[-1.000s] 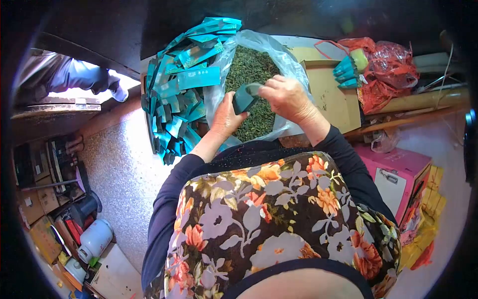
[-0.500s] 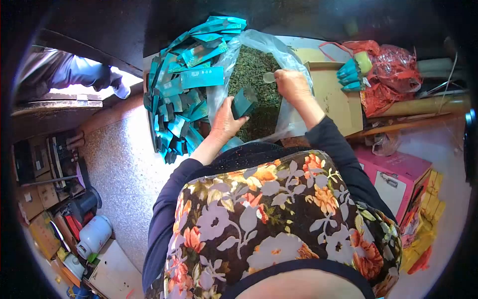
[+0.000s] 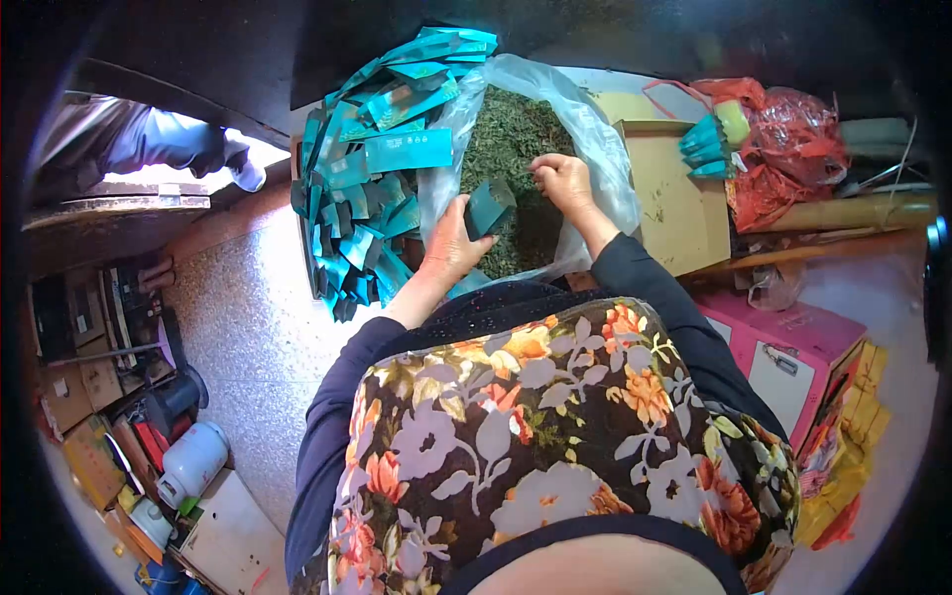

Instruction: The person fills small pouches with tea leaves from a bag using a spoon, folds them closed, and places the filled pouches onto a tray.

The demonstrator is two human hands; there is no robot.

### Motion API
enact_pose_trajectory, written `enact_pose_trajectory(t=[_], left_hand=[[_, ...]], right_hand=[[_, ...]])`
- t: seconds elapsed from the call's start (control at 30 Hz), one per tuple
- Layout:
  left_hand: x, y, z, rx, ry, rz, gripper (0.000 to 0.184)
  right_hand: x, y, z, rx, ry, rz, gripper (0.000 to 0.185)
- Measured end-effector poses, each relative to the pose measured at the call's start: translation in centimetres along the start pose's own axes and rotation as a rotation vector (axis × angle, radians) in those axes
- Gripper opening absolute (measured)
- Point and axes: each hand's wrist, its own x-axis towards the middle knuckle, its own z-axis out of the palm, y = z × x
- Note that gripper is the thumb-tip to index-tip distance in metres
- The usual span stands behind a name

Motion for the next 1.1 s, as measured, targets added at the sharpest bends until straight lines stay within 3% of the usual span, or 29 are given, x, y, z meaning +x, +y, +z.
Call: enact_pose_trajectory(t=[0.13,0.4,0.47,0.6,0.7,0.93,1.1], left_hand=[[0.3,0.3,0.1,0.017,-0.009,0.017,0.069],[1.5,0.4,0.7,0.026,-0.012,0.016,0.068],[2.0,0.2,1.0,0.023,0.001,0.013,0.068],[2.4,2.1,0.6,0.084,-0.011,-0.005,0.067],[2.6,2.4,0.6,0.115,-0.013,0.024,0.067],[2.3,1.7,0.6,0.057,0.015,0.02,0.069],[2.1,2.6,0.6,0.01,0.022,0.021,0.071]], right_hand=[[-1.4,-2.6,-2.6,0.205,0.014,0.078,0.016],[-2.6,-6.4,-7.2,0.243,0.016,-0.146,0.015],[-2.9,-7.8,-8.0,-0.179,-0.008,-0.407,0.011],[-3.8,-10.2,-6.7,-0.478,-0.087,-0.715,0.009],[-4.6,-12.0,-5.6,-0.715,-0.184,-0.807,0.007],[-4.7,-13.4,-7.2,-0.688,0.022,-0.869,0.003],[-5.6,-13.5,-5.6,-0.771,-0.162,-0.986,0.008]])
